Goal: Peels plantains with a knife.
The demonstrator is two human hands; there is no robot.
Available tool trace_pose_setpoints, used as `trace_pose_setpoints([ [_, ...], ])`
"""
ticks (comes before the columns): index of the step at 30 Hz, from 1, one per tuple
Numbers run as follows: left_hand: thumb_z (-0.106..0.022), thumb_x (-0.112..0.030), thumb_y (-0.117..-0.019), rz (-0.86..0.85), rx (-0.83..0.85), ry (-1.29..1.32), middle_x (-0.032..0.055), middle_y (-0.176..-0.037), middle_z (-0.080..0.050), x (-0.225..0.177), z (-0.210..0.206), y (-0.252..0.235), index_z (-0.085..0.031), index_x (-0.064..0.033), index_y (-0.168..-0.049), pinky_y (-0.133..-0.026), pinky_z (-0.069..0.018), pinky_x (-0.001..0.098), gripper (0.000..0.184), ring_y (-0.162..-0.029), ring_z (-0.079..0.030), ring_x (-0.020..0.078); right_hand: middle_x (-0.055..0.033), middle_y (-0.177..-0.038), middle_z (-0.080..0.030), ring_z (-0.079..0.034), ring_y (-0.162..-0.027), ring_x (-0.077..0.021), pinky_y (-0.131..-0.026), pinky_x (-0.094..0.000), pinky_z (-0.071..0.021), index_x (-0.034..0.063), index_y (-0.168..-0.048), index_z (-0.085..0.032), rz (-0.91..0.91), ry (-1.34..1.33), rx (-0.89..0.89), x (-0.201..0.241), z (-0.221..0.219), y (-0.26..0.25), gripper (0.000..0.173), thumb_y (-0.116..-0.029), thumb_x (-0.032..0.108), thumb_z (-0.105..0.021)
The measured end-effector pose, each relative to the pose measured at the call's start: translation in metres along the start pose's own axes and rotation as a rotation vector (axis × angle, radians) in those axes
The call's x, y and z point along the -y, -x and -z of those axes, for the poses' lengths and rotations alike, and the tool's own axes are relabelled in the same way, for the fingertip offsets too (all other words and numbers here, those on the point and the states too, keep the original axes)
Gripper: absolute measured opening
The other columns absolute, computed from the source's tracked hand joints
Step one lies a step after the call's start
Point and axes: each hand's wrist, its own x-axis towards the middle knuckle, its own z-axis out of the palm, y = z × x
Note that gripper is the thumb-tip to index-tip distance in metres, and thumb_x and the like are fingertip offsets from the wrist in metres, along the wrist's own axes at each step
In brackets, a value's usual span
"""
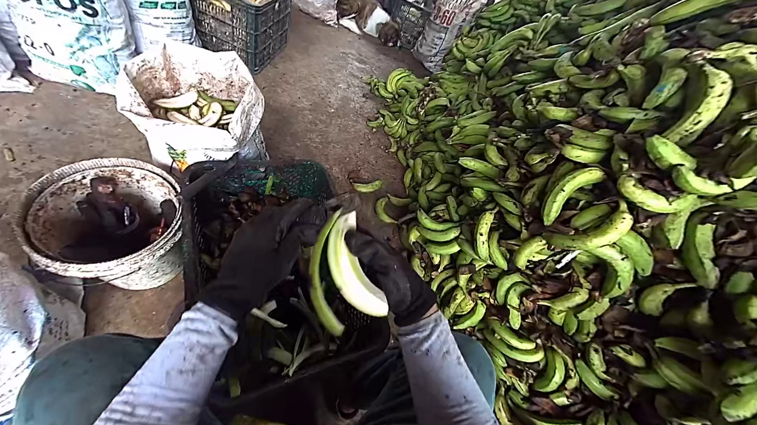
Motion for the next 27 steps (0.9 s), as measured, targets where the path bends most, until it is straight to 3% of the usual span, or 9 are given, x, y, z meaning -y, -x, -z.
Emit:
trace_pose_setpoints([
  [4,-0.041,-0.057,-0.1058,0.074,0.077,0.066,0.0091,-0.134,-0.064,0.012,0.003,-0.002,-0.056,-0.0275,-0.147,-0.096,-0.0506,0.0612,0.053,-0.117,-0.065,0.0288,-0.0027,-0.110,-0.069,-0.068,-0.094,-0.0105,-0.083,-0.0302,-0.0582,0.0181,-0.144,-0.048,-0.111,0.002,0.021,-0.004,-0.001,0.005,0.048,-0.0979,0.033,-0.051],
  [8,-0.040,-0.061,-0.1035,0.062,0.023,0.127,0.0053,-0.133,-0.065,0.003,0.006,0.002,-0.056,-0.0258,-0.145,-0.100,-0.0505,0.0558,0.057,-0.119,-0.064,0.0218,-0.0043,-0.097,-0.069,-0.069,-0.078,-0.0139,-0.066,-0.0314,-0.0606,0.0185,-0.130,-0.057,0.000,-0.371,-0.184,-0.015,0.013,-0.007,0.039,-0.1039,0.043,-0.042],
  [11,-0.040,-0.060,-0.1037,-0.078,-0.030,0.092,0.0095,-0.135,-0.063,-0.008,-0.011,0.012,-0.054,-0.0202,-0.149,-0.101,-0.0510,0.0539,0.062,-0.121,-0.063,0.0250,-0.0029,-0.092,-0.070,-0.069,-0.080,-0.0130,-0.069,-0.0332,-0.0612,0.0155,-0.110,-0.064,0.125,-0.667,-0.340,-0.014,0.010,-0.018,0.044,-0.1085,0.046,-0.033],
  [14,-0.046,-0.058,-0.1005,-0.201,-0.080,0.017,0.0116,-0.126,-0.066,-0.014,-0.031,0.018,-0.055,-0.0228,-0.149,-0.099,-0.0506,0.0546,0.060,-0.116,-0.063,0.0286,-0.0010,-0.091,-0.070,-0.070,-0.083,-0.0121,-0.070,-0.0321,-0.0608,0.0166,-0.102,-0.064,0.199,-1.021,-0.375,-0.019,0.009,-0.029,0.050,-0.1070,0.052,-0.029],
  [16,-0.053,-0.055,-0.0971,-0.262,-0.161,-0.018,0.0128,-0.115,-0.067,-0.016,-0.041,0.020,-0.059,-0.0234,-0.145,-0.093,-0.0507,0.0555,0.058,-0.108,-0.064,0.0302,-0.0002,-0.095,-0.068,-0.069,-0.088,-0.0113,-0.074,-0.0290,-0.0603,0.0168,-0.105,-0.059,0.206,-1.156,-0.445,-0.015,0.008,-0.033,0.053,-0.1066,0.057,-0.024],
  [21,-0.054,-0.055,-0.0970,-0.370,-0.324,-0.102,0.0175,-0.109,-0.069,-0.019,-0.049,0.022,-0.066,-0.0172,-0.138,-0.095,-0.0497,0.0552,0.057,-0.105,-0.065,0.0341,-0.0015,-0.107,-0.062,-0.063,-0.093,-0.0081,-0.077,-0.0273,-0.0543,0.0160,-0.128,-0.053,0.207,-0.847,-0.663,-0.001,-0.002,-0.028,0.046,-0.1091,0.048,-0.024],
  [23,-0.053,-0.050,-0.0968,-0.335,-0.292,-0.107,0.0169,-0.109,-0.068,-0.018,-0.048,0.022,-0.065,-0.0173,-0.139,-0.094,-0.0498,0.0552,0.055,-0.105,-0.065,0.0341,0.0000,-0.101,-0.062,-0.063,-0.087,-0.0082,-0.072,-0.0278,-0.0546,0.0168,-0.120,-0.053,0.208,-0.927,-0.593,-0.004,0.001,-0.027,0.046,-0.1083,0.050,-0.024],
  [25,-0.051,-0.046,-0.0987,-0.240,-0.174,-0.064,0.0152,-0.113,-0.069,-0.019,-0.042,0.019,-0.060,-0.0208,-0.144,-0.088,-0.0523,0.0561,0.053,-0.104,-0.066,0.0334,-0.0008,-0.091,-0.068,-0.069,-0.080,-0.0118,-0.067,-0.0309,-0.0602,0.0172,-0.104,-0.062,0.185,-1.001,-0.433,-0.013,0.009,-0.026,0.047,-0.1066,0.053,-0.030],
  [27,-0.050,-0.048,-0.1005,-0.117,-0.034,0.010,0.0138,-0.121,-0.067,-0.019,-0.034,0.016,-0.057,-0.0239,-0.148,-0.091,-0.0516,0.0581,0.053,-0.110,-0.065,0.0330,-0.0028,-0.093,-0.069,-0.069,-0.082,-0.0134,-0.069,-0.0332,-0.0601,0.0165,-0.106,-0.065,0.169,-0.889,-0.221,-0.017,0.011,-0.021,0.048,-0.1064,0.052,-0.032],
])
